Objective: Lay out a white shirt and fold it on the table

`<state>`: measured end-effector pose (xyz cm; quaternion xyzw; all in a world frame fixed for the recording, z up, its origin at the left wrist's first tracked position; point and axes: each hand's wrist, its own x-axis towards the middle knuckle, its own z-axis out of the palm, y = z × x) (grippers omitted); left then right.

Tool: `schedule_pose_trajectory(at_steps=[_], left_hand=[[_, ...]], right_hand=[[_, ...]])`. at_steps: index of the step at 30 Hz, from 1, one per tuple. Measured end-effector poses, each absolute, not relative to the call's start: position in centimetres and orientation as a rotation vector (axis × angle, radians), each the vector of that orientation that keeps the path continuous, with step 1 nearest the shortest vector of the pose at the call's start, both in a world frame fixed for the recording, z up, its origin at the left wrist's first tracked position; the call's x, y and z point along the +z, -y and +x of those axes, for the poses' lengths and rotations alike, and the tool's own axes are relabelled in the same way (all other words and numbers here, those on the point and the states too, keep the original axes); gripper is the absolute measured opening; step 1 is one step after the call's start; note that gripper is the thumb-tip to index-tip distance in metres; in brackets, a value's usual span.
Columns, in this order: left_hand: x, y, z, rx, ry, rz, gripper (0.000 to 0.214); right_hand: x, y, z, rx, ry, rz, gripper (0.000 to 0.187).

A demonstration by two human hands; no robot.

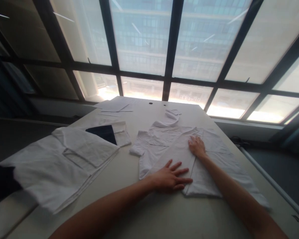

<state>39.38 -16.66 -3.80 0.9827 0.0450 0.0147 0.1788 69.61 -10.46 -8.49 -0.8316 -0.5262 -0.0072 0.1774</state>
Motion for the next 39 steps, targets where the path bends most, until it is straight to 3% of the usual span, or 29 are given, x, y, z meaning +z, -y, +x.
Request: schedule_pose_trajectory(at_steps=[8, 18, 22, 28, 32, 39], left_hand=[[-3.1, 16.6, 39.4, -0.023, -0.088, 2.815, 0.05], [-2.7, 17.8, 38.9, -0.076, -0.014, 2.696, 0.063], [-1.2, 16.1, 39.1, -0.087, 0.008, 2.522, 0.059], [-0.8, 9.3, 43.2, 0.362, -0.729, 2.687, 0.053], [-3.1, 5.0, 44.7, 0.135, -1.117, 2.71, 0.06], [-5.5, 1.8, 41.6, 0.043, -1.105, 2.871, 0.064]], right_hand=[[-7.6, 10.3, 69.3, -0.009, 1.324, -2.563, 0.066], [-7.2, 11.5, 68.9, -0.096, 1.422, -2.612, 0.06], [-7.6, 11.6, 68.9, -0.106, 1.418, -2.619, 0.059], [-7.6, 11.6, 68.9, -0.139, 1.432, -2.593, 0.059], [-7.5, 11.6, 69.1, -0.096, 1.418, -2.585, 0.058], [-7.9, 11.4, 69.7, -0.089, 1.436, -2.537, 0.057]])
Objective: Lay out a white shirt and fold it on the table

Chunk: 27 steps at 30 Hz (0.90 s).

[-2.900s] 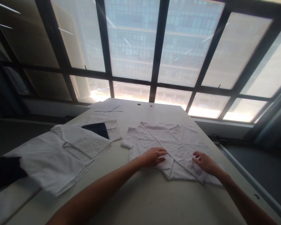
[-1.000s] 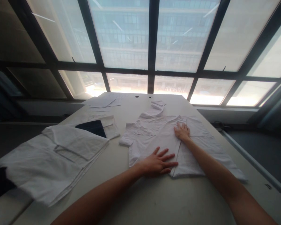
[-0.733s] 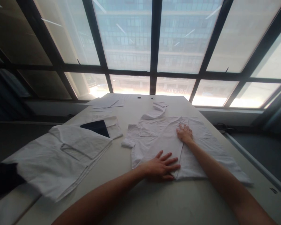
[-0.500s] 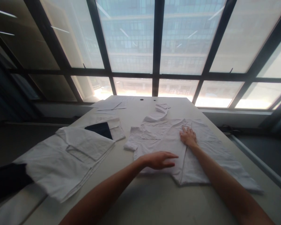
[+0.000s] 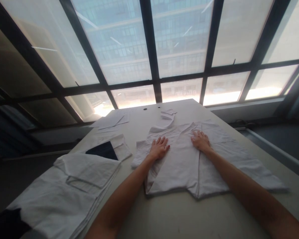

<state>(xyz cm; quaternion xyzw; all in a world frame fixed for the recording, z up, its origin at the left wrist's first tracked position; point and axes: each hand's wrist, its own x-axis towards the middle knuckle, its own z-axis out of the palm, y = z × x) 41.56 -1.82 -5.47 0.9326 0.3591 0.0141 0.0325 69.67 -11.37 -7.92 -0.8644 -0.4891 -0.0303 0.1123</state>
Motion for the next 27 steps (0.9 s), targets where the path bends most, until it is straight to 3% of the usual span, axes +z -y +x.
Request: schedule_pose_trajectory(at_steps=[12, 20, 27], left_hand=[[-5.5, 0.1, 39.0, 0.044, -1.27, 2.855, 0.061], [-4.4, 1.3, 39.1, 0.306, -1.443, 2.812, 0.05], [-4.1, 7.7, 42.0, 0.306, -0.9, 2.88, 0.057]], right_hand=[[-7.9, 11.8, 70.0, -0.11, 1.452, -2.499, 0.053], [-7.6, 11.8, 70.0, -0.079, 1.446, -2.525, 0.054], [-7.4, 11.7, 70.0, -0.045, 1.447, -2.516, 0.054]])
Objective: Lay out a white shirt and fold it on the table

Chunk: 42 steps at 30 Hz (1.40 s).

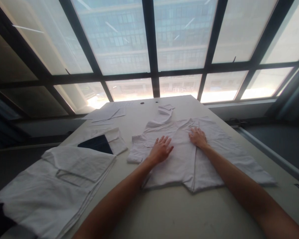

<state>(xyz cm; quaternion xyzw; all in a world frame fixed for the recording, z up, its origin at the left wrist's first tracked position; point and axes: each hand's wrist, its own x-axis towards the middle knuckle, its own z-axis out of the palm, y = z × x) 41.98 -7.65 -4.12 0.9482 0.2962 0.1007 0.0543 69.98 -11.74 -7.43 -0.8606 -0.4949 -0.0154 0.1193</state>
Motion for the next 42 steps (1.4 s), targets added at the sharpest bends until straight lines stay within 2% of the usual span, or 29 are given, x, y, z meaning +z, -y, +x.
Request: schedule_pose_trajectory(at_steps=[5, 13, 24, 29, 34, 42], left_hand=[[-4.7, 10.2, 42.8, 0.085, -0.468, 2.903, 0.061], [-4.3, 8.5, 41.5, 0.022, -0.35, 2.923, 0.059], [-4.0, 3.8, 38.9, -0.005, -0.772, 2.886, 0.055], [-1.8, 8.5, 40.3, 0.161, -0.469, 2.865, 0.049], [-1.4, 15.2, 41.9, 0.111, 0.1, 2.76, 0.06], [-3.2, 16.9, 42.0, 0.07, 0.103, 2.812, 0.059]], right_hand=[[-7.4, 11.8, 69.9, -0.062, 1.448, -2.497, 0.054], [-7.1, 12.1, 69.9, -0.045, 1.452, -2.476, 0.053], [-7.0, 12.2, 70.2, -0.058, 1.476, -2.481, 0.052], [-7.1, 12.1, 70.2, -0.067, 1.469, -2.471, 0.051], [-7.2, 12.1, 70.2, -0.078, 1.463, -2.458, 0.05], [-7.2, 12.1, 70.3, -0.072, 1.46, -2.464, 0.049]])
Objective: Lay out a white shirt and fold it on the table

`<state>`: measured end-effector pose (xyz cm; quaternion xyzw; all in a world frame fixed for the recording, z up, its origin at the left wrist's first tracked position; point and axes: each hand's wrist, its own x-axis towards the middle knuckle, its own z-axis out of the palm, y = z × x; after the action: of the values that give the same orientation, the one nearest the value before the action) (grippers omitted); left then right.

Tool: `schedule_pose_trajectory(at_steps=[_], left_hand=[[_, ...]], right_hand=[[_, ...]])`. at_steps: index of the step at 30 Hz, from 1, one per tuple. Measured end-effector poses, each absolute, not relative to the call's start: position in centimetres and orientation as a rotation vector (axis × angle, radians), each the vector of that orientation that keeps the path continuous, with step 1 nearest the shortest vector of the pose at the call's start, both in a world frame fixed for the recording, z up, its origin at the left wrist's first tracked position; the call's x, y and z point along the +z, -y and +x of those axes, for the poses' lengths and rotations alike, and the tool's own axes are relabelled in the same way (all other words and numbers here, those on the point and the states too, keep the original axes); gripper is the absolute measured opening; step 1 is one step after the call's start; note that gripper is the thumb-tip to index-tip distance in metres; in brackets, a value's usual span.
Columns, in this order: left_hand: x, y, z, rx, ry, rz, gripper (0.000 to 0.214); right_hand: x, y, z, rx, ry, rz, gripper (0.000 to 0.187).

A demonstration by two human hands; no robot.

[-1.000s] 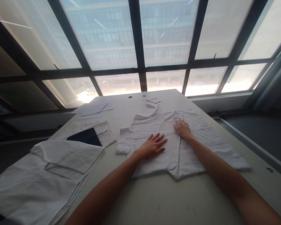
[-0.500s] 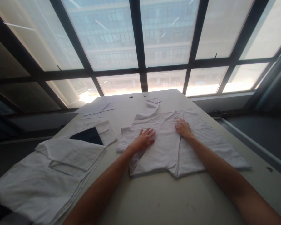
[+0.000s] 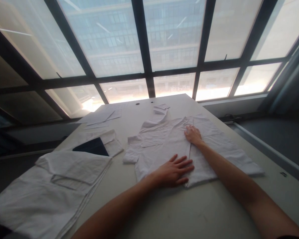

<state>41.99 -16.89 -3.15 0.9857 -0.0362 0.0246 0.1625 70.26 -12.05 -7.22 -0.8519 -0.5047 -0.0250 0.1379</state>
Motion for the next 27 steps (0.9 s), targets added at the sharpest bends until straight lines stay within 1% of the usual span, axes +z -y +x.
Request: schedule_pose_trajectory(at_steps=[6, 10, 13, 21, 27], left_hand=[[-2.8, 17.0, 42.0, 0.046, 0.127, 2.835, 0.061], [-2.9, 16.9, 42.0, 0.058, 0.121, 2.826, 0.059], [-3.3, 16.8, 42.1, 0.073, 0.121, 2.814, 0.059], [-3.5, 16.7, 42.2, 0.093, 0.124, 2.79, 0.059], [-3.4, 16.6, 42.1, 0.09, 0.143, 2.767, 0.059]], right_hand=[[-7.0, 12.4, 69.9, -0.029, 1.52, -2.467, 0.057], [-7.0, 13.0, 70.7, -0.058, 1.585, -2.448, 0.058], [-7.1, 14.1, 73.0, -0.109, 1.572, -2.465, 0.057], [-7.9, 19.5, 83.0, -0.188, 1.566, -2.456, 0.057], [-8.4, 21.1, 85.4, -0.224, 1.414, -2.543, 0.059]])
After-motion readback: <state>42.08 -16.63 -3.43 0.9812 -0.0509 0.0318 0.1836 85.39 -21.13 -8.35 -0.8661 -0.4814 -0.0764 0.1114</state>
